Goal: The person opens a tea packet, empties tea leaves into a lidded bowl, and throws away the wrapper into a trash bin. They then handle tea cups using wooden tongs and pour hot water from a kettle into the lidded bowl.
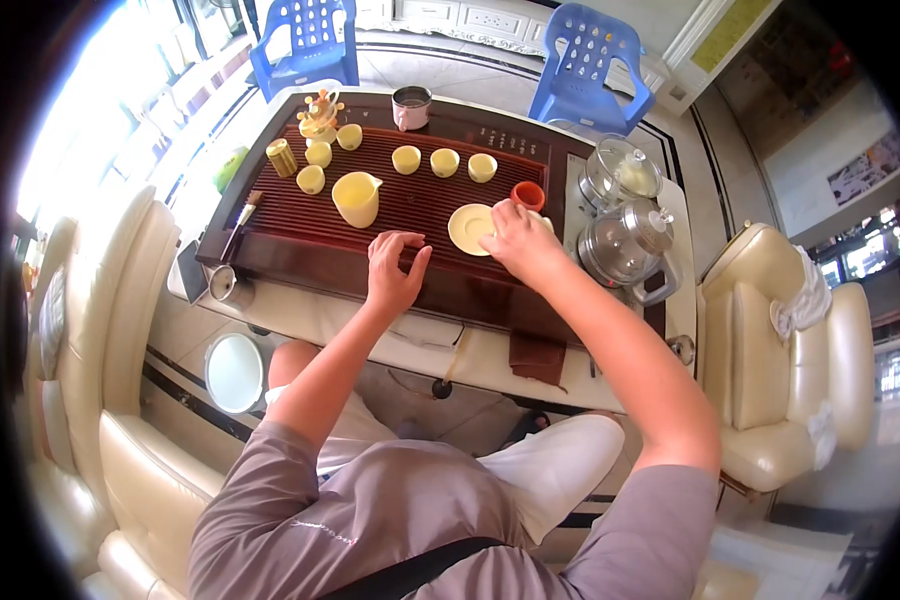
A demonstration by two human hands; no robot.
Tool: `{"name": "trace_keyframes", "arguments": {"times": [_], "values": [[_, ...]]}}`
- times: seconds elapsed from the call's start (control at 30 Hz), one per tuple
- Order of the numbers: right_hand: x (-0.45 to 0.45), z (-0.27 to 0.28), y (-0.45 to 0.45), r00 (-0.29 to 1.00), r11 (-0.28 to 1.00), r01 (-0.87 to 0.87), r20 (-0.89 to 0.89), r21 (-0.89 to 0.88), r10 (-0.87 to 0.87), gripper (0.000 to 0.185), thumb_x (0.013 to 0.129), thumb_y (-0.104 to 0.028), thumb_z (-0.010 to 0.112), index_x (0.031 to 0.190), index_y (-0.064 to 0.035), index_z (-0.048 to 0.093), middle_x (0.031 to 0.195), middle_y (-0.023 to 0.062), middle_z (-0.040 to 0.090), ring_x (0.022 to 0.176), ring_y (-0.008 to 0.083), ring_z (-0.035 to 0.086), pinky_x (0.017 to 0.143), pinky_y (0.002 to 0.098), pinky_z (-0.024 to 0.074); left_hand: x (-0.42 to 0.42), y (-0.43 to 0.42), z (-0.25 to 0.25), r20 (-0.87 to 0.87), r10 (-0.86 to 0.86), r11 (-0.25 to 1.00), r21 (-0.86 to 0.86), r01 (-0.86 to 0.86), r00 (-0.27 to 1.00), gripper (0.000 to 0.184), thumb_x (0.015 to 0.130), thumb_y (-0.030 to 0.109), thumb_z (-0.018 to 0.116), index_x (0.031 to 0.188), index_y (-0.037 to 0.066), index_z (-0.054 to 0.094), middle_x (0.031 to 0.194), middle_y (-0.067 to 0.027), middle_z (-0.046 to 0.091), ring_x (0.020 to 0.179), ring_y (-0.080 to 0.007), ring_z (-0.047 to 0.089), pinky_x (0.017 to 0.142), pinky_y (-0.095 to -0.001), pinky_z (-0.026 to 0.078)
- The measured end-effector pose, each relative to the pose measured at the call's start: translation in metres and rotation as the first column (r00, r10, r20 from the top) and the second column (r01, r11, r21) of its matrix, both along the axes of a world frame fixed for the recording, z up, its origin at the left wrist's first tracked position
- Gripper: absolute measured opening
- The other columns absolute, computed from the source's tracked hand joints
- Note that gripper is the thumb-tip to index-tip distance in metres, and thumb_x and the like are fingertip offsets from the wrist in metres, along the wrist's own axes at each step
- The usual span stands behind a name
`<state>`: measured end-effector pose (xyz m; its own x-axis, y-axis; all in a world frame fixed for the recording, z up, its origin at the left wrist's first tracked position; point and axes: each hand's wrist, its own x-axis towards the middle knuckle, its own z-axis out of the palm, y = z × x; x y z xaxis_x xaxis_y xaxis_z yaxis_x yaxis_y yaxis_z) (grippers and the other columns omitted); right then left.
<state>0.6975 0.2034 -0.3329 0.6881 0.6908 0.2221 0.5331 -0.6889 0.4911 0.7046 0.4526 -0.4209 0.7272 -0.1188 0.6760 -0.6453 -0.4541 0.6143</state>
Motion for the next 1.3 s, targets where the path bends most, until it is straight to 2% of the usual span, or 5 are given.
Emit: {"name": "trace_keyframes", "arguments": {"times": [0.73, 0.87, 0.93, 1.07, 1.3], "values": [[-0.02, 0.042, -0.007, 0.95, 0.046, 0.256, -0.243, 0.966, -0.194, 0.049, 0.07, -0.032, 0.086, 0.103, -0.0091, 0.057, 0.106, 0.0164, 0.059, 0.105, 0.0347, 0.055, 0.092, 0.0458, 0.0451, 0.001, -0.002, -0.002, -0.016, 0.008, 0.999, -0.042, -0.009, 1.0, 0.019, 0.086, 0.018, 0.073, 0.1, 0.008, 0.067, 0.089, -0.0035, 0.067, 0.095, -0.0257, 0.061, 0.095, -0.0411, 0.041], [-0.021, 0.018, 0.0, 0.95, 0.484, 0.303, -0.219, 0.821, -0.224, 0.052, 0.067, -0.033, 0.086, 0.101, -0.0064, 0.057, 0.099, 0.0162, 0.061, 0.093, 0.0335, 0.059, 0.085, 0.0475, 0.0468, -0.002, -0.002, -0.001, 0.01, -0.005, 1.0, -0.011, 0.005, 1.0, 0.018, 0.087, 0.018, 0.072, 0.1, 0.007, 0.066, 0.089, -0.0033, 0.067, 0.095, -0.0256, 0.061, 0.094, -0.0416, 0.041], [-0.025, 0.039, 0.001, 0.907, 0.007, 0.4, -0.395, 0.916, -0.149, 0.048, 0.066, -0.032, 0.086, 0.098, -0.0077, 0.058, 0.1, 0.0166, 0.061, 0.094, 0.0352, 0.058, 0.089, 0.0463, 0.047, 0.003, -0.002, 0.0, 0.03, 0.01, 1.0, -0.01, -0.01, 1.0, 0.017, 0.088, 0.018, 0.071, 0.1, 0.007, 0.066, 0.089, -0.0032, 0.067, 0.095, -0.0255, 0.061, 0.093, -0.0417, 0.041], [-0.025, 0.015, 0.004, 0.959, 0.506, 0.266, -0.172, 0.821, -0.225, 0.051, 0.065, -0.031, 0.087, 0.099, -0.0061, 0.058, 0.092, 0.0168, 0.063, 0.086, 0.0336, 0.061, 0.084, 0.0459, 0.0505, -0.003, -0.003, -0.002, 0.002, 0.009, 1.0, -0.014, -0.009, 1.0, 0.018, 0.088, 0.019, 0.071, 0.101, 0.007, 0.066, 0.09, -0.0034, 0.068, 0.096, -0.0262, 0.062, 0.093, -0.0417, 0.042], [-0.023, 0.024, -0.005, 0.902, 0.393, 0.422, -0.332, 0.817, -0.277, 0.053, 0.064, -0.032, 0.086, 0.102, -0.0088, 0.058, 0.1, 0.017, 0.062, 0.098, 0.0383, 0.058, 0.088, 0.048, 0.0482, -0.001, -0.003, 0.001, 0.009, -0.009, 0.999, -0.035, 0.01, 1.0, 0.019, 0.087, 0.017, 0.072, 0.101, 0.007, 0.066, 0.089, -0.0038, 0.068, 0.095, -0.0273, 0.061, 0.093, -0.0413, 0.042]]}}
